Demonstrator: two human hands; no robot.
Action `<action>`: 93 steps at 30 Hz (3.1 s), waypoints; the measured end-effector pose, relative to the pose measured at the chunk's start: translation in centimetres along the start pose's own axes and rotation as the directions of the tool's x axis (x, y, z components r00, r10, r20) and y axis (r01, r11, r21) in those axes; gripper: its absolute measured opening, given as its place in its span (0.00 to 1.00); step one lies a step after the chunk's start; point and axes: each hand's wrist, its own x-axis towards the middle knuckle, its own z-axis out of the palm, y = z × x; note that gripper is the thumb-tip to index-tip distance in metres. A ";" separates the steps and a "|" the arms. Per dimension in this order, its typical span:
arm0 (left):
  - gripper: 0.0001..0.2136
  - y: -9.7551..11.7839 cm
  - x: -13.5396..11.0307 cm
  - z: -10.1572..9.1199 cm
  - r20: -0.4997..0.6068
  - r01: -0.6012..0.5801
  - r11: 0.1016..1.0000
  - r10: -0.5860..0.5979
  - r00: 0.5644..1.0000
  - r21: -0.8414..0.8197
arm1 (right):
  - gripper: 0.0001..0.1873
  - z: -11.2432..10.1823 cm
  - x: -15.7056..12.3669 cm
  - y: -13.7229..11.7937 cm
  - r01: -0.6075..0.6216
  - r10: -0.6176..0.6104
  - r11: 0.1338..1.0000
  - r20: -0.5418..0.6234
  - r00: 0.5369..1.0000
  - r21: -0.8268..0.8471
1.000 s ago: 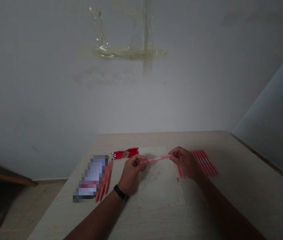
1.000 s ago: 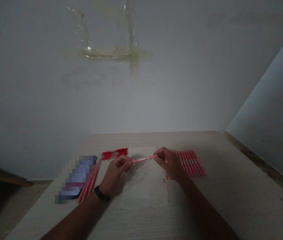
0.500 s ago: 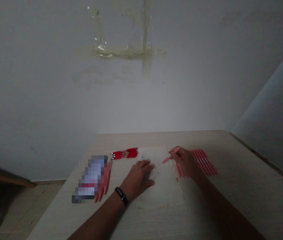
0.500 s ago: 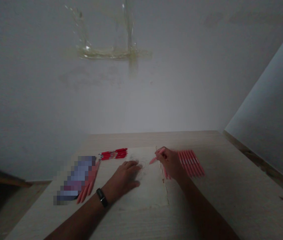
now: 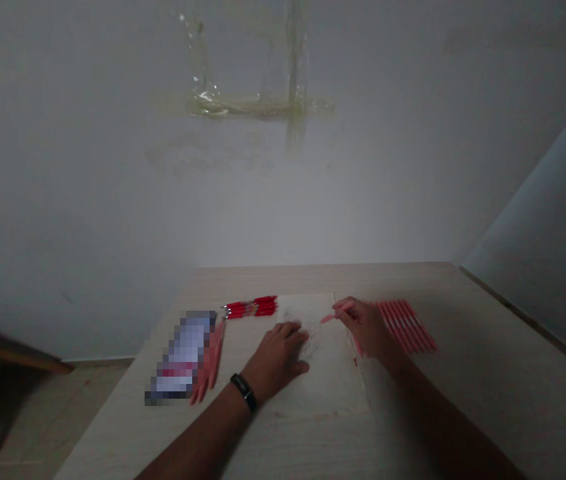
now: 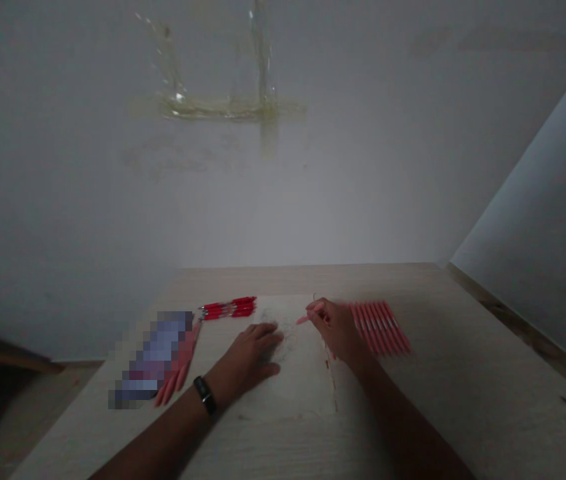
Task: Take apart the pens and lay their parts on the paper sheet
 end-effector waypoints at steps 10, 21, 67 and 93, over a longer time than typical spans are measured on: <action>0.28 0.5 0.1 -0.5 0.016 0.010 1.000 -0.009 1.000 -0.006 | 0.13 -0.5 -0.3 -0.9 -0.017 0.017 0.999 0.023 1.000 0.029; 0.28 0.6 0.0 -0.5 -0.045 -0.001 0.999 -0.002 0.999 -0.050 | 0.10 -1.0 0.0 -1.3 -0.049 0.058 0.995 -0.117 0.991 0.082; 0.17 2.3 1.0 -1.6 -0.196 -0.008 0.423 -0.402 0.895 -0.906 | 0.09 -0.6 -0.3 -1.6 -0.041 -0.016 0.983 0.306 0.952 0.179; 0.16 2.0 1.0 -1.4 -0.192 -0.004 0.415 -0.410 0.892 -0.910 | 0.08 -0.5 -0.6 -2.4 -0.026 -0.022 0.991 0.348 0.937 0.134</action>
